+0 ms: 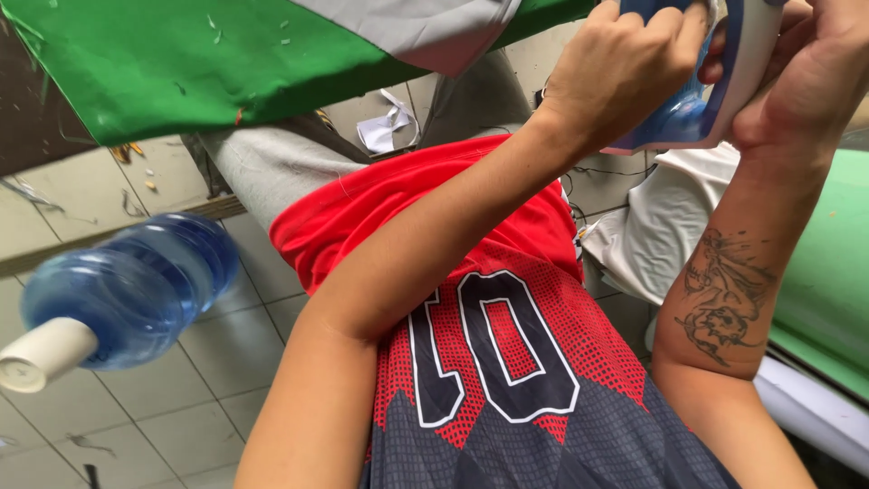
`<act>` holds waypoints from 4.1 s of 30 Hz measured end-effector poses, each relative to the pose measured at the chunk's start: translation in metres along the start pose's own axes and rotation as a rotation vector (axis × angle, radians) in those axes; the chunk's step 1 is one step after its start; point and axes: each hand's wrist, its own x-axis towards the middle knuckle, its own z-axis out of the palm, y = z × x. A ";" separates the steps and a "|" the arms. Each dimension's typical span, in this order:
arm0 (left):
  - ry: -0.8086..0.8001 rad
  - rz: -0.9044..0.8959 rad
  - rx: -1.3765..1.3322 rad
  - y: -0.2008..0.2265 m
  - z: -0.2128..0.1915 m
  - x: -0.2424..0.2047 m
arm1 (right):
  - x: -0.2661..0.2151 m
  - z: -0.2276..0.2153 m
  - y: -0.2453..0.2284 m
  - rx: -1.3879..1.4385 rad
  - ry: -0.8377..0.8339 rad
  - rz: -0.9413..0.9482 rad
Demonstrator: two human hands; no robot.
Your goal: Ironing long strips of grey fabric on a green padded surface using an electric iron.
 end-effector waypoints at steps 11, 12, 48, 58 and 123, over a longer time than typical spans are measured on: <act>0.013 -0.022 -0.099 0.001 0.029 0.004 | -0.004 -0.005 0.013 -0.113 -0.023 -0.285; -0.004 0.013 -0.111 0.002 0.036 0.004 | -0.004 -0.003 0.012 -0.047 -0.017 -0.272; -0.010 0.073 -0.265 -0.010 0.014 -0.002 | -0.027 0.002 0.013 -0.033 0.031 -0.307; -0.076 -0.015 -0.319 -0.013 0.003 -0.010 | -0.026 0.003 0.018 -0.025 0.068 -0.258; -0.804 -0.141 0.243 -0.146 -0.030 -0.062 | 0.043 -0.024 0.077 -0.422 -0.225 -0.139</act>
